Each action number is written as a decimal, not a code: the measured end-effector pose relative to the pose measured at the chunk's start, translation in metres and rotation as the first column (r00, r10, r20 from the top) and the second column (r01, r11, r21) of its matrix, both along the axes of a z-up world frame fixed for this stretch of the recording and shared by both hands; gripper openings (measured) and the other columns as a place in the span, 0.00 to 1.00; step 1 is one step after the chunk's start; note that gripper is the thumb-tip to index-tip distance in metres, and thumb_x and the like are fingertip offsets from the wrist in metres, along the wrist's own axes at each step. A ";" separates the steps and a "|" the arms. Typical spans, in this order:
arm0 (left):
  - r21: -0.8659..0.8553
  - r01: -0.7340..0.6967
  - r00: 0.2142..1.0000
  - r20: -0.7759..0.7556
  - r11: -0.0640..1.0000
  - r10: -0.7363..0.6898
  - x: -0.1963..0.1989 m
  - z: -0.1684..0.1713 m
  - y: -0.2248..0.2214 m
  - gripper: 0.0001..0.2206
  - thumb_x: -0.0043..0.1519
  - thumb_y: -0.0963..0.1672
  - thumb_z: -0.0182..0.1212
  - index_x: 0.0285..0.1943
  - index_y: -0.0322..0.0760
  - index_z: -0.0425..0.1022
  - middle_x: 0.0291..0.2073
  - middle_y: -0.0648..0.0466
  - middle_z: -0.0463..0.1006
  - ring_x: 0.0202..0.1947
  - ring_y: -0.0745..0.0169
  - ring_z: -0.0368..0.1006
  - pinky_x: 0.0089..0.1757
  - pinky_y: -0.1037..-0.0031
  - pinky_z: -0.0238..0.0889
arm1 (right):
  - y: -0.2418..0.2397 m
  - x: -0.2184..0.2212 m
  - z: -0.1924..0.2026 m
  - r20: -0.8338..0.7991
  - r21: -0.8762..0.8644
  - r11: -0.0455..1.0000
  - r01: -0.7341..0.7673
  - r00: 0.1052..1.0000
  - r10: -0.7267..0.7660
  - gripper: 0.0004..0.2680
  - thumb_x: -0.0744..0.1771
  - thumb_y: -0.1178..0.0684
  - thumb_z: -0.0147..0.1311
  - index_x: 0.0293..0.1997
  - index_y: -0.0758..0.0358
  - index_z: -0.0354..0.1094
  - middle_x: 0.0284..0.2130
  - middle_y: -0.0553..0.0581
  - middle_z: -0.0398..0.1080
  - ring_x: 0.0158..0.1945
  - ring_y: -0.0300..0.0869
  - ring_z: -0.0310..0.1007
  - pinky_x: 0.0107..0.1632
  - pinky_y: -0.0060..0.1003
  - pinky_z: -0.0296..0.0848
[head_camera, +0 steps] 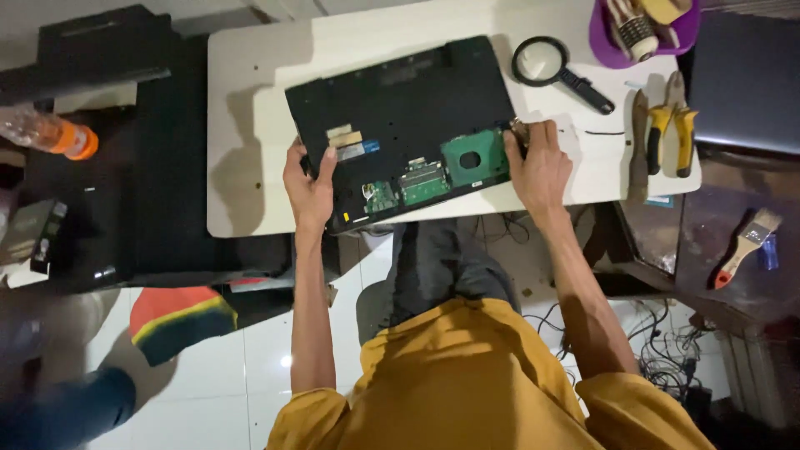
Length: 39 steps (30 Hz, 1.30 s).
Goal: The person is disassembling a laptop to service or replace the RAM modules, involving unscrewing the back panel and manipulating internal hardware.
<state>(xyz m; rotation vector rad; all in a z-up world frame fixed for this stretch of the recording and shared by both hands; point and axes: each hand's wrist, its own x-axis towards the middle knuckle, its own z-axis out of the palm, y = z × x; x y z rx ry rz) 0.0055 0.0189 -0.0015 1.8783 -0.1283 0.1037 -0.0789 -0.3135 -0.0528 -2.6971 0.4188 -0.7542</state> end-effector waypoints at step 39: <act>-0.132 0.078 0.940 0.341 0.988 -0.029 -0.026 0.066 -0.015 0.11 0.74 0.46 0.51 0.38 0.40 0.66 0.29 0.52 0.64 0.39 0.56 0.67 0.51 0.52 0.60 | 0.009 -0.015 0.020 0.131 0.015 0.994 -0.110 0.986 0.107 0.08 0.74 0.54 0.63 0.55 0.66 0.71 0.42 0.55 0.64 0.37 0.59 0.80 0.33 0.51 0.78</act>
